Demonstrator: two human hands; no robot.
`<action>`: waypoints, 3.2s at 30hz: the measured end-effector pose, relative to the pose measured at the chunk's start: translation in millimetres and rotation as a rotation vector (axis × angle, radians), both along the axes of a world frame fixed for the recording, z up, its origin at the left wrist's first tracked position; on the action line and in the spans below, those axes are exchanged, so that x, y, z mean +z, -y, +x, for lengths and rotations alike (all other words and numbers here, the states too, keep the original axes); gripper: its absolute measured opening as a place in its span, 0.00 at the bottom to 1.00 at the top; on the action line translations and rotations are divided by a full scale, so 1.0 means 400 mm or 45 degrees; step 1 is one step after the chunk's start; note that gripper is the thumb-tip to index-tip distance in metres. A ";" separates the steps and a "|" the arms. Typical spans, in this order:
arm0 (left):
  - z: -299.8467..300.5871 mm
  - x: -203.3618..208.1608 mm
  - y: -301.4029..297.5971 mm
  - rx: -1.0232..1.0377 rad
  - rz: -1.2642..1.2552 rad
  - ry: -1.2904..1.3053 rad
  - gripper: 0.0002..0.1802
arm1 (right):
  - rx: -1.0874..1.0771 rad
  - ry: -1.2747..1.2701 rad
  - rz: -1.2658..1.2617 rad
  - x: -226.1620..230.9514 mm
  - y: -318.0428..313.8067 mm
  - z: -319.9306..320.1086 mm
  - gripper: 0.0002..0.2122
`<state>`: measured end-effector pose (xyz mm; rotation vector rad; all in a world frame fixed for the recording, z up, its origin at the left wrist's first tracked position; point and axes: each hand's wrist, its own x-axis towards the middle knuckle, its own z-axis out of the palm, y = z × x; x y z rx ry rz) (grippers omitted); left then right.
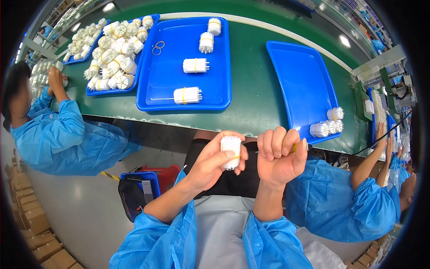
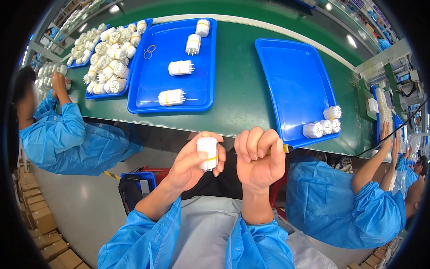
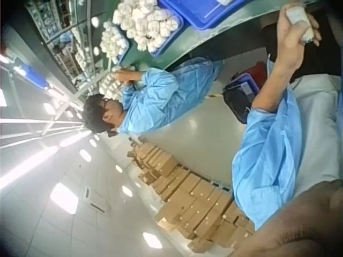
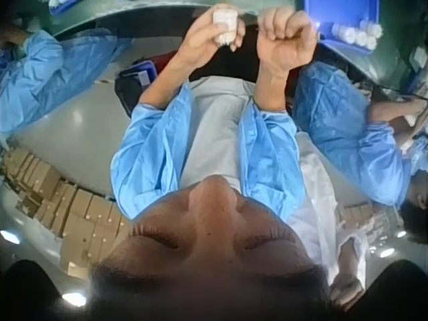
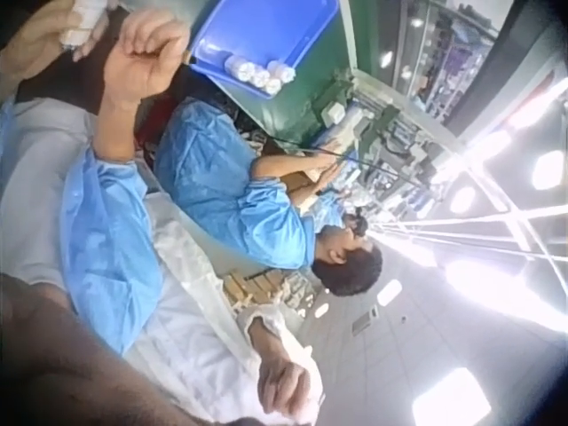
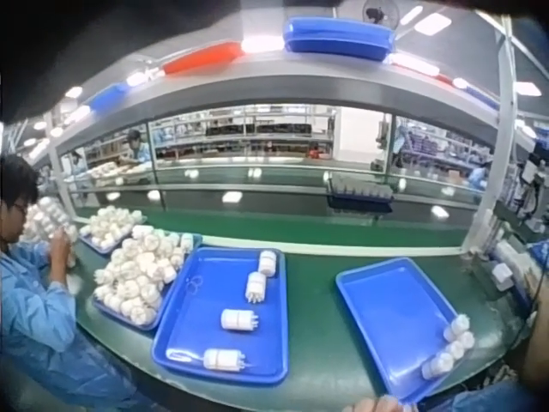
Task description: The person picks up bundled cylindrical components from a tray, presses into their ends using a pointed hand tool, and places the components onto another tray.
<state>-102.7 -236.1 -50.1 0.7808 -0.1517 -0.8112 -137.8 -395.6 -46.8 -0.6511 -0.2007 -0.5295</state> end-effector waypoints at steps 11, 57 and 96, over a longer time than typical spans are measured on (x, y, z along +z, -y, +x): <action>-0.019 0.014 -0.002 -0.134 0.472 0.276 0.22 | 0.109 0.116 0.011 0.039 -0.026 -0.021 0.20; 0.003 -0.026 -0.023 -0.070 0.506 0.319 0.18 | -0.144 0.045 0.081 -0.006 -0.076 0.002 0.25; 0.012 -0.061 -0.038 -0.105 0.195 0.051 0.22 | -0.287 -0.199 -0.034 -0.027 -0.037 0.015 0.26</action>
